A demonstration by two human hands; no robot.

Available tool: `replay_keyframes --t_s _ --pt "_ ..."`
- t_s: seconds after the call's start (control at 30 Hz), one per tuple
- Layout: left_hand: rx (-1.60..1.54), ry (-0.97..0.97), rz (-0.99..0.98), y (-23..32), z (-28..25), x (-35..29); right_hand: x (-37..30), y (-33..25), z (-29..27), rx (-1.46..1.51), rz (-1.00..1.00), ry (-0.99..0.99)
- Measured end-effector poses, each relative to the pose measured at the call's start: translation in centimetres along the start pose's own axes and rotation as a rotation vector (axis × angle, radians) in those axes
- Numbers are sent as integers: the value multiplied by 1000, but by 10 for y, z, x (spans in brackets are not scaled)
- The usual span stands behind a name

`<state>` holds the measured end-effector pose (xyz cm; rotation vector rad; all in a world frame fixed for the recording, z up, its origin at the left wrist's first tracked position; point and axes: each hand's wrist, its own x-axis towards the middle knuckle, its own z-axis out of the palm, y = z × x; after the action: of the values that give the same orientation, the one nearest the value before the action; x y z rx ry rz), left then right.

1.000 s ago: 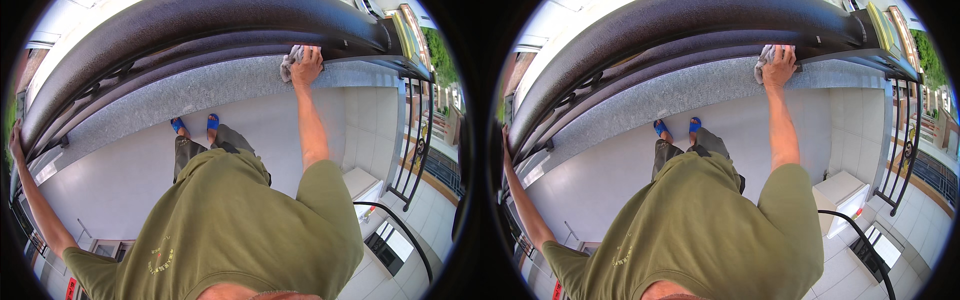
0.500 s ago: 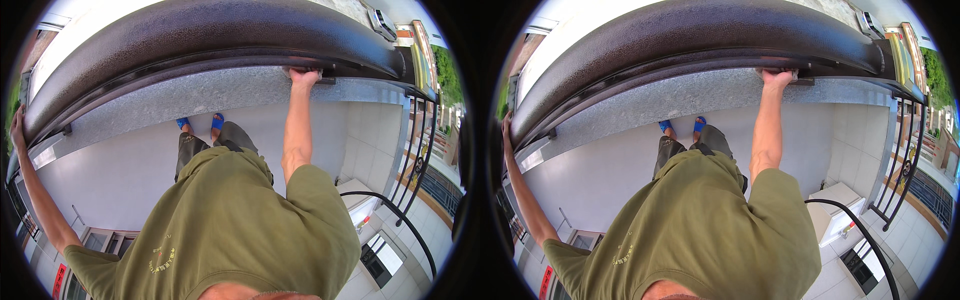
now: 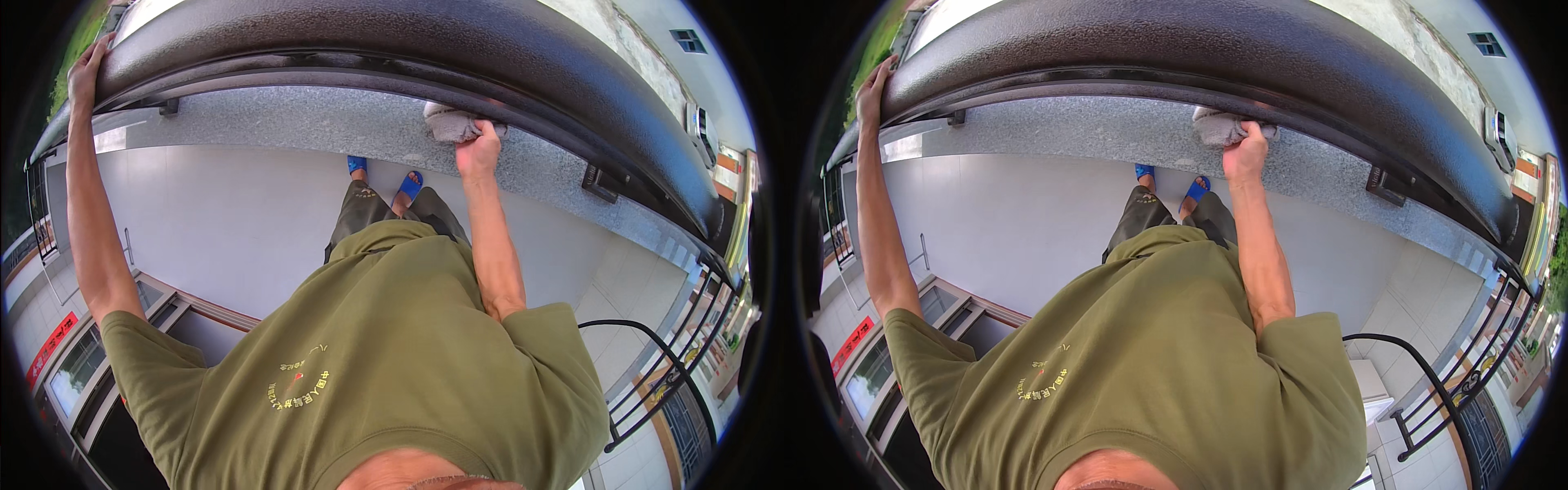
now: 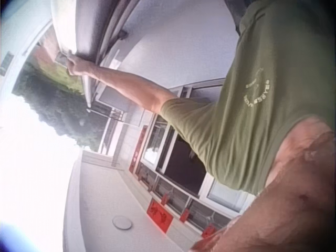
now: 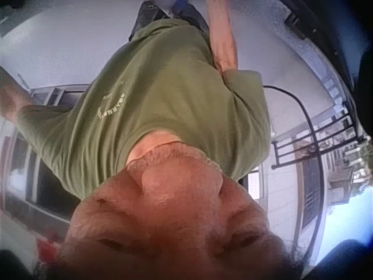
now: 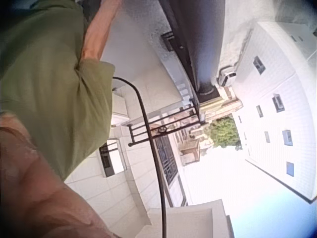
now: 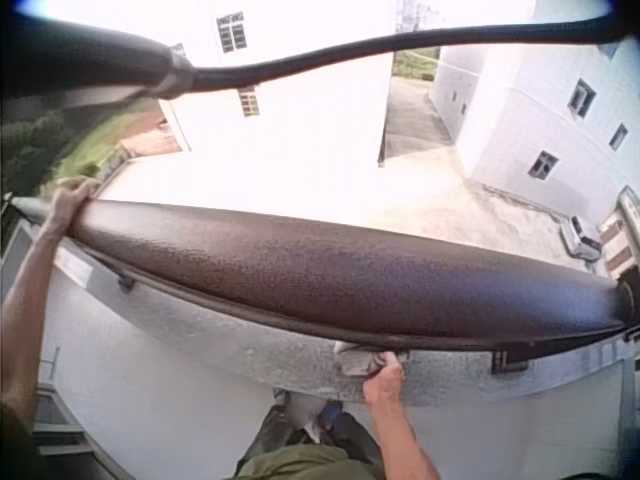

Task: The person wipes a dark metal balcony railing with a gray cloth, moving along the length of the railing and cleaning both the top and sides. The person also wipes a gold-colored decorative cap on the railing post.

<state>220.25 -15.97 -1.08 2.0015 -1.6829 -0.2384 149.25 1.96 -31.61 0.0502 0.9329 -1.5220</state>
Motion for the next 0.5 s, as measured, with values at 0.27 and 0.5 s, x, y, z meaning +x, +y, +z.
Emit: replay_keyframes --t_s 0.27,0.5 --pt "-42 32 23 2 -7 -10 -25 171 107 -140 467 -281" --pt "-113 187 95 133 22 -66 -88 73 95 -359 313 -393"
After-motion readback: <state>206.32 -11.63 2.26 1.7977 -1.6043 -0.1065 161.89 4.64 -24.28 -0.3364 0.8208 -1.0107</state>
